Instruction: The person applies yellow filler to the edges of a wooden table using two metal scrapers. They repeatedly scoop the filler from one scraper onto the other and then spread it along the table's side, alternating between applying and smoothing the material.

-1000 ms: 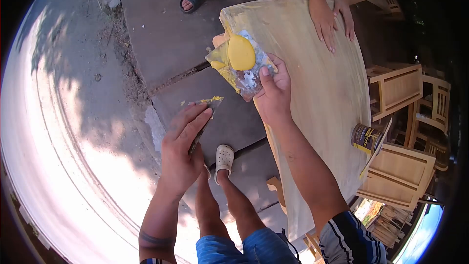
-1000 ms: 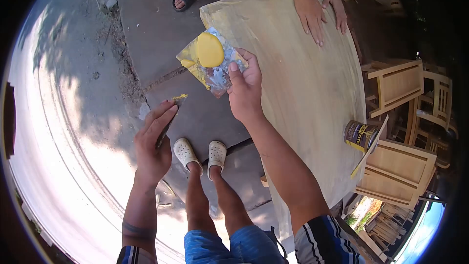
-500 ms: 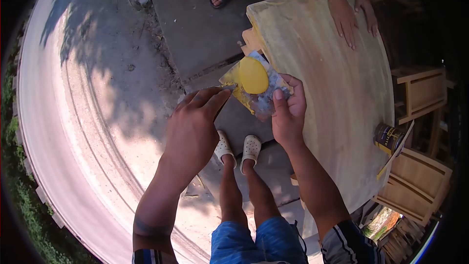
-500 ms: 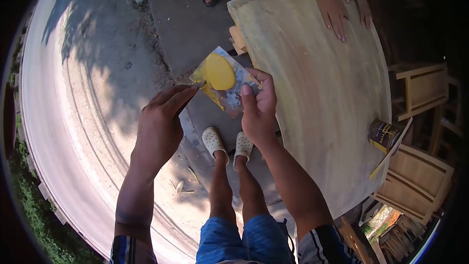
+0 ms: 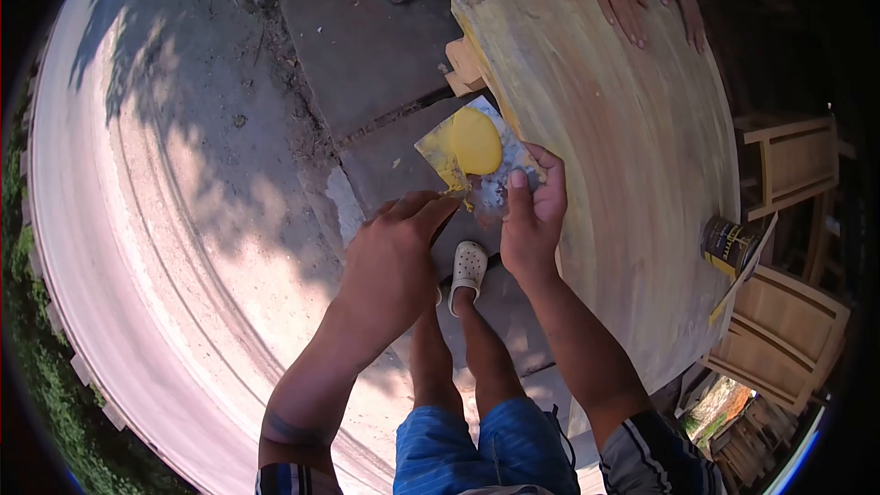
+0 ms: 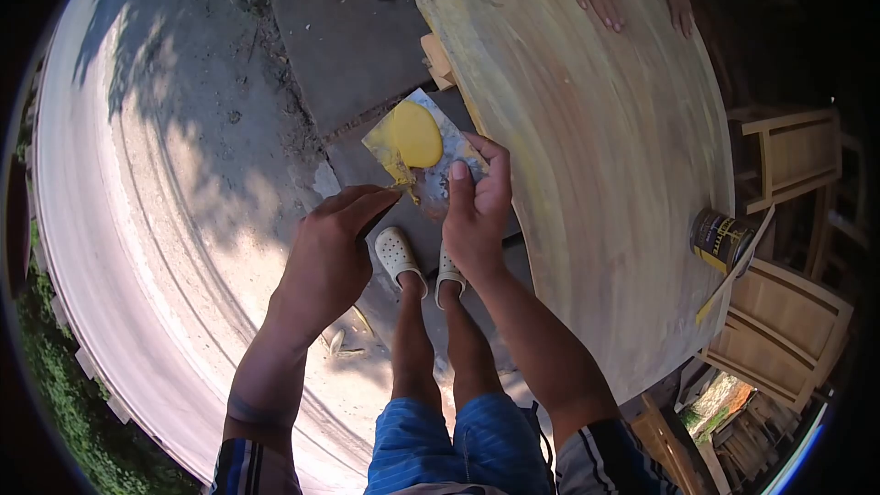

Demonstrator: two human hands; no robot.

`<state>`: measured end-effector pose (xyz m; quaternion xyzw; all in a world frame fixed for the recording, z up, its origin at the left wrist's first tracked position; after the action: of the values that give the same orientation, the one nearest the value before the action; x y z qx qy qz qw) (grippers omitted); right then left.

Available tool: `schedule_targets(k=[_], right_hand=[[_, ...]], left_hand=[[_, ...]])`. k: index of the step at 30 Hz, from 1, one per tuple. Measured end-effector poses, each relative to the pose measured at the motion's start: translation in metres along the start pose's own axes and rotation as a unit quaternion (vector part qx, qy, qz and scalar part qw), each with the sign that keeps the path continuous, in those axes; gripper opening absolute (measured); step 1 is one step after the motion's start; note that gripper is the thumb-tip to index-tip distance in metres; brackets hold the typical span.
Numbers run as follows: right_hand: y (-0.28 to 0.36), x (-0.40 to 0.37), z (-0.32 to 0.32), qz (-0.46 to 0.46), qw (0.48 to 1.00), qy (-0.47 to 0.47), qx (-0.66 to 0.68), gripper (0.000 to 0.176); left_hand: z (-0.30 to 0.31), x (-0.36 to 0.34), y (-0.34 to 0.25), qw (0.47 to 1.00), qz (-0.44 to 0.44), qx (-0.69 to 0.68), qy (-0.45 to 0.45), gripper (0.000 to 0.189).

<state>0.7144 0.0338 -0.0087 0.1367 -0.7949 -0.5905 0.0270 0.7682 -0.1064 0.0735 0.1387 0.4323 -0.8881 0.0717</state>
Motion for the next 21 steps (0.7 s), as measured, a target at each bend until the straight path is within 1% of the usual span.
schedule_targets(k=[2,3,5,6,8,10,12,13,16,17,18,20,21], right_hand=[[-0.004,-0.002,0.002,-0.02,0.999,-0.017,0.018,0.028],[-0.004,-0.001,0.002,-0.028,0.999,-0.026,0.027,0.028],[-0.003,0.0,0.003,-0.085,0.986,-0.055,0.135,0.031],[-0.003,0.001,0.002,-0.113,0.973,-0.069,0.189,0.033],[-0.003,0.0,-0.002,-0.136,0.962,-0.067,0.225,0.034],[0.0,-0.003,-0.004,-0.157,0.953,-0.062,0.25,0.034],[0.005,-0.004,-0.007,-0.173,0.948,-0.054,0.261,0.033],[0.005,-0.002,-0.007,-0.162,0.955,-0.039,0.246,0.034],[0.008,-0.001,0.0,-0.141,0.969,0.006,0.202,0.035],[0.01,0.0,0.003,-0.139,0.971,0.024,0.195,0.036],[0.012,0.001,0.005,-0.136,0.971,0.042,0.19,0.036],[0.017,0.002,0.006,-0.14,0.967,0.059,0.202,0.034],[0.02,0.002,0.005,-0.143,0.965,0.067,0.208,0.033]], left_hand=[[0.004,0.0,0.004,0.999,0.001,-0.036,0.003,0.05],[0.009,-0.001,0.006,0.997,-0.008,-0.076,-0.01,0.051],[0.019,-0.004,0.008,0.987,-0.025,-0.155,-0.035,0.054],[0.019,-0.004,0.006,0.987,-0.051,-0.132,-0.076,0.056],[0.011,-0.007,0.005,0.978,-0.1,-0.085,-0.159,0.058],[-0.006,-0.009,0.009,0.96,-0.177,-0.009,-0.216,0.053],[-0.017,-0.009,0.018,0.927,-0.244,0.066,-0.278,0.048],[-0.016,-0.008,0.021,0.921,-0.255,0.06,-0.288,0.043],[0.009,-0.012,0.028,0.938,-0.227,-0.098,-0.243,0.043],[0.019,-0.016,0.028,0.94,-0.2,-0.166,-0.222,0.044],[0.027,-0.016,0.033,0.936,-0.229,-0.156,-0.216,0.045],[0.033,-0.015,0.029,0.923,-0.29,-0.179,-0.182,0.053],[0.033,-0.014,0.024,0.931,-0.305,-0.14,-0.14,0.054]])
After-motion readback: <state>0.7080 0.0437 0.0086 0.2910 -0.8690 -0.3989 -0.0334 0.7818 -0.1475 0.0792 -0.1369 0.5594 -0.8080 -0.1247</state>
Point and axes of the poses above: each hand's wrist, its own x-axis towards the middle knuckle, its own z-axis out of the back of the hand, y = z × x, the point moved 2 cm from there along x, towards the middle knuckle, and after that the axes turned 6 degrees about y, right-handed, at the moved point
